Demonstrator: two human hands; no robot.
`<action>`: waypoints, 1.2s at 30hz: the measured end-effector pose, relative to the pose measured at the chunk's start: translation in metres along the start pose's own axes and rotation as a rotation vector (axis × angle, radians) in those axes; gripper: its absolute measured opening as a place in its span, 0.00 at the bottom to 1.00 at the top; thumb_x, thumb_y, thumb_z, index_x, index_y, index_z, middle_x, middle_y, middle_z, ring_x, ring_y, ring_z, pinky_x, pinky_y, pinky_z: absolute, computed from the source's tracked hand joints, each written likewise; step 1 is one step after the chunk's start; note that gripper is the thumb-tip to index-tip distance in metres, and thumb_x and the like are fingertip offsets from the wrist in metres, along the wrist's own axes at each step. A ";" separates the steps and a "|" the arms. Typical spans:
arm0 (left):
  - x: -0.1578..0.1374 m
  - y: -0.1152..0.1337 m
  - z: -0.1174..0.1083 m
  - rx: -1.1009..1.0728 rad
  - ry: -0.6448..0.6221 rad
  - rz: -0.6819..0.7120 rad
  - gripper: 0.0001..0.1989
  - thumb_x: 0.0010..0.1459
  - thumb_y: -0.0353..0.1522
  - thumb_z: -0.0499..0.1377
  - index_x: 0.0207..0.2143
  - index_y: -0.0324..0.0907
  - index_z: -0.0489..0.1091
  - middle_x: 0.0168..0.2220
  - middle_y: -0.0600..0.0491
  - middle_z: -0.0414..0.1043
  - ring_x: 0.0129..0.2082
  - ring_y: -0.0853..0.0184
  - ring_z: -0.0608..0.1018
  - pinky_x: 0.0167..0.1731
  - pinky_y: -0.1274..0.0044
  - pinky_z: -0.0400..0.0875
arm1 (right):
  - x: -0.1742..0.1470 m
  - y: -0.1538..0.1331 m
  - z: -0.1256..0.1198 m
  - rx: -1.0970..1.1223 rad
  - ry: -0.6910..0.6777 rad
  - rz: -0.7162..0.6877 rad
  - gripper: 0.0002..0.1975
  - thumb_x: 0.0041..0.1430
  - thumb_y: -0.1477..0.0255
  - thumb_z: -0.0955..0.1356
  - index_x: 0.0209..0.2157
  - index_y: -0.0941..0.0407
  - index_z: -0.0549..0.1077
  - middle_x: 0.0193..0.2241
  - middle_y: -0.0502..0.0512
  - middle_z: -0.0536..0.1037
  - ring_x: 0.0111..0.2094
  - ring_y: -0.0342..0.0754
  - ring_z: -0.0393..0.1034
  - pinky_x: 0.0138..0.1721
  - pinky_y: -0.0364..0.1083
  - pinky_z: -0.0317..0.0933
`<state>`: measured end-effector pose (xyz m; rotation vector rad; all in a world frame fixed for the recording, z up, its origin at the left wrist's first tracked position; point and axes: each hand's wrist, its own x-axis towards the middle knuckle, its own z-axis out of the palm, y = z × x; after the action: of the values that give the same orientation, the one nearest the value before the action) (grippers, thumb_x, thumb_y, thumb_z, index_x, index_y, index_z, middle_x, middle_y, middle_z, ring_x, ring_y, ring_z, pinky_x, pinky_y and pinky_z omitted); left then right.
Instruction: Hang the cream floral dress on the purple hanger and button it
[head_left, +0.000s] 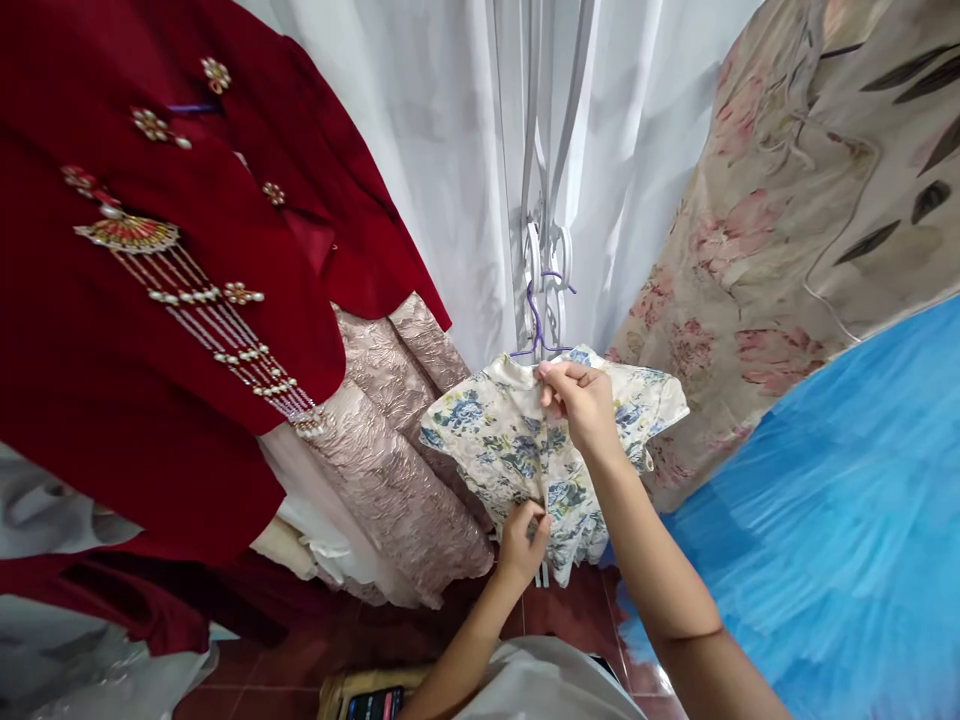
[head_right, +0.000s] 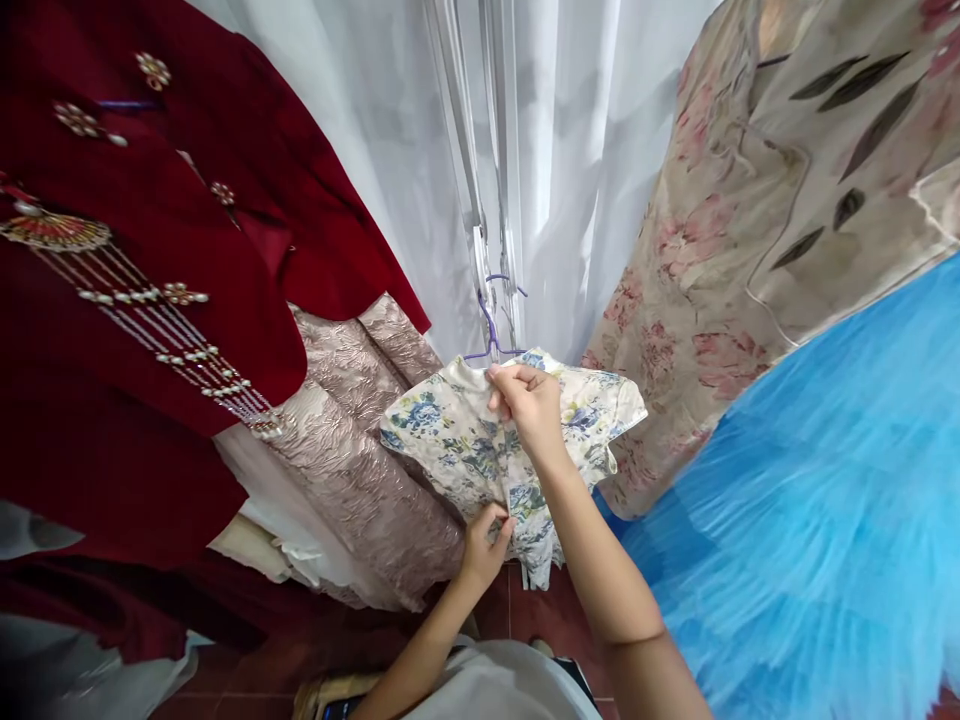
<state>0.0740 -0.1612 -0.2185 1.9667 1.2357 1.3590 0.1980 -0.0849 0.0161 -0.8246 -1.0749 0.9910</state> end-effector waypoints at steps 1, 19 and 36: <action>0.008 0.005 -0.007 -0.026 0.017 0.018 0.08 0.65 0.33 0.55 0.32 0.42 0.70 0.30 0.53 0.74 0.33 0.66 0.76 0.35 0.76 0.70 | -0.004 0.001 -0.001 -0.004 -0.005 0.005 0.18 0.54 0.56 0.74 0.26 0.57 0.76 0.13 0.47 0.71 0.12 0.39 0.55 0.14 0.41 0.49; 0.210 0.136 -0.114 0.346 0.249 0.512 0.11 0.71 0.32 0.52 0.40 0.38 0.73 0.35 0.51 0.76 0.36 0.69 0.78 0.37 0.77 0.73 | -0.023 0.027 -0.023 -0.301 -0.102 -0.078 0.19 0.57 0.55 0.70 0.24 0.55 0.69 0.13 0.44 0.64 0.16 0.40 0.53 0.20 0.42 0.47; 0.082 -0.003 -0.160 0.023 0.528 -0.039 0.20 0.68 0.47 0.51 0.37 0.40 0.70 0.34 0.50 0.73 0.35 0.66 0.76 0.35 0.76 0.72 | -0.117 0.118 -0.041 -0.616 -0.174 0.073 0.14 0.57 0.62 0.72 0.40 0.56 0.77 0.32 0.55 0.79 0.32 0.52 0.72 0.36 0.48 0.64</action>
<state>-0.0622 -0.1086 -0.1132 1.6343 1.5062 1.9254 0.1899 -0.1567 -0.1390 -1.2970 -1.5433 0.8041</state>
